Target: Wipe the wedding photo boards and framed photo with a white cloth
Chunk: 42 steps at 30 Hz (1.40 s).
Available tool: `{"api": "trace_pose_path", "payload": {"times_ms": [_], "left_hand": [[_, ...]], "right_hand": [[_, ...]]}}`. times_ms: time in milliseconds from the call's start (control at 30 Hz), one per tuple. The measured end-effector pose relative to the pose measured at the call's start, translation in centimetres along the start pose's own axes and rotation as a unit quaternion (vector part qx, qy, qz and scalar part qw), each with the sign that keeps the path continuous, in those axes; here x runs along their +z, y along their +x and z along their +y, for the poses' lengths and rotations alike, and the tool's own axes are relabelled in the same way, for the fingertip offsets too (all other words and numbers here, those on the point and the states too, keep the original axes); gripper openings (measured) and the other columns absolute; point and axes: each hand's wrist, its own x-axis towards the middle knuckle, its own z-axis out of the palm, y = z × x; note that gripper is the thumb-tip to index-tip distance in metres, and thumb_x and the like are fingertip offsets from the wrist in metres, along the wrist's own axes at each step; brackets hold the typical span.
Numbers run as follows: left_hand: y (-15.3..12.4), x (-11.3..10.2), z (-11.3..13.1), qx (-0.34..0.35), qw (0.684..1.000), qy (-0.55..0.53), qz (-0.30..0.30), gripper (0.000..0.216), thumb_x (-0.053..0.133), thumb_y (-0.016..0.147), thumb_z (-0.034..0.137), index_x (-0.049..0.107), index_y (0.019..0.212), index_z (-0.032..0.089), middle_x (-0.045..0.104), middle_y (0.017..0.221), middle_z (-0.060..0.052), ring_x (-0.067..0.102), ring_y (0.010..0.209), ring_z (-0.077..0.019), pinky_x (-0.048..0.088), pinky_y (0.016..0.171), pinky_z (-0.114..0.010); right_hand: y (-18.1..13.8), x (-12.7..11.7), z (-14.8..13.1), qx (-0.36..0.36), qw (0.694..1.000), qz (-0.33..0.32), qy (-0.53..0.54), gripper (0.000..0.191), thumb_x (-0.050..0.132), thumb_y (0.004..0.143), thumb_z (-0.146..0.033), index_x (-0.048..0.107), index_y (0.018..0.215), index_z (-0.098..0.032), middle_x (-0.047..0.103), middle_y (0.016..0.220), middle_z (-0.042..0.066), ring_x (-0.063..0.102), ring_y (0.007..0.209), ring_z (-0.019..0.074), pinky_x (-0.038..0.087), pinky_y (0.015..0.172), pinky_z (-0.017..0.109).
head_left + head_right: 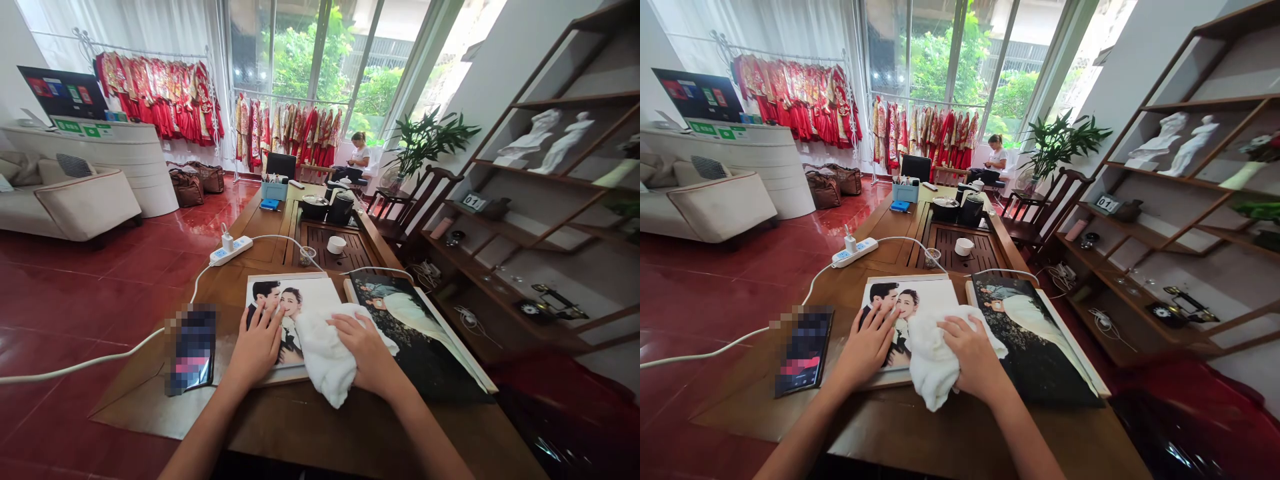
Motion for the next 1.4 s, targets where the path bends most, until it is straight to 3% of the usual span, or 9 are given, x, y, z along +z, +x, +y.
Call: {"api": "trace_pose_path", "payload": {"times_ms": [133,333,833,1067,1267,1400], "left_hand": [[0.1,-0.3,0.2,-0.003,1.000,0.002,-0.006,0.046,0.031,0.096,0.033,0.039,0.141,0.033,0.037,0.150,0.002,0.026,0.141,-0.0235,0.021,0.114,-0.049],[0.1,-0.3,0.1,-0.002,1.000,0.001,-0.012,0.047,0.030,0.096,0.034,0.039,0.142,0.032,0.034,0.151,0.003,0.025,0.141,-0.0246,0.021,0.113,-0.051],[0.0,0.0,-0.2,0.002,1.000,-0.006,0.006,0.046,0.032,0.096,0.034,0.039,0.141,0.034,0.037,0.150,0.002,0.027,0.141,-0.0248,0.023,0.113,-0.051],[0.0,-0.2,0.0,0.006,1.000,-0.008,0.004,0.043,0.033,0.095,0.031,0.047,0.135,0.028,0.038,0.150,-0.001,0.025,0.141,-0.0268,0.023,0.112,-0.052],[0.1,-0.8,0.2,0.005,1.000,-0.005,-0.005,0.035,0.038,0.093,0.029,0.058,0.122,0.027,0.059,0.128,-0.007,0.045,0.125,-0.0267,0.023,0.112,-0.052],[0.1,-1.1,0.3,0.002,1.000,-0.002,-0.017,0.030,0.040,0.092,0.028,0.063,0.111,0.027,0.062,0.119,-0.007,0.052,0.114,-0.0263,0.031,0.106,-0.050]], "right_hand": [[-0.4,0.0,-1.3,-0.035,0.999,-0.016,0.007,0.042,0.056,0.078,-0.042,0.059,0.115,-0.024,0.056,0.131,0.009,0.039,0.128,0.0306,0.012,0.107,0.054],[-0.4,0.3,-2.5,-0.082,0.995,-0.046,0.012,0.043,0.055,0.078,-0.041,0.056,0.119,-0.027,0.055,0.133,0.006,0.041,0.127,0.0291,0.012,0.107,0.054],[9.0,-1.1,4.8,0.017,0.996,0.019,-0.088,0.034,0.057,0.075,-0.032,0.059,0.106,-0.017,0.059,0.121,0.012,0.050,0.113,0.0276,0.033,0.092,0.040],[13.1,-0.1,2.1,-0.042,0.996,0.016,-0.077,0.031,0.057,0.076,-0.036,0.059,0.102,-0.020,0.062,0.118,0.009,0.052,0.111,0.0268,0.032,0.090,0.040],[16.6,0.9,-1.3,-0.097,0.993,0.003,-0.065,0.030,0.056,0.076,-0.039,0.060,0.100,-0.021,0.065,0.110,0.006,0.056,0.105,0.0254,0.036,0.083,0.036],[17.8,1.4,-2.7,-0.122,0.991,-0.001,-0.059,0.031,0.058,0.074,-0.039,0.060,0.100,-0.022,0.066,0.109,0.004,0.056,0.105,0.0244,0.037,0.082,0.035]]}}
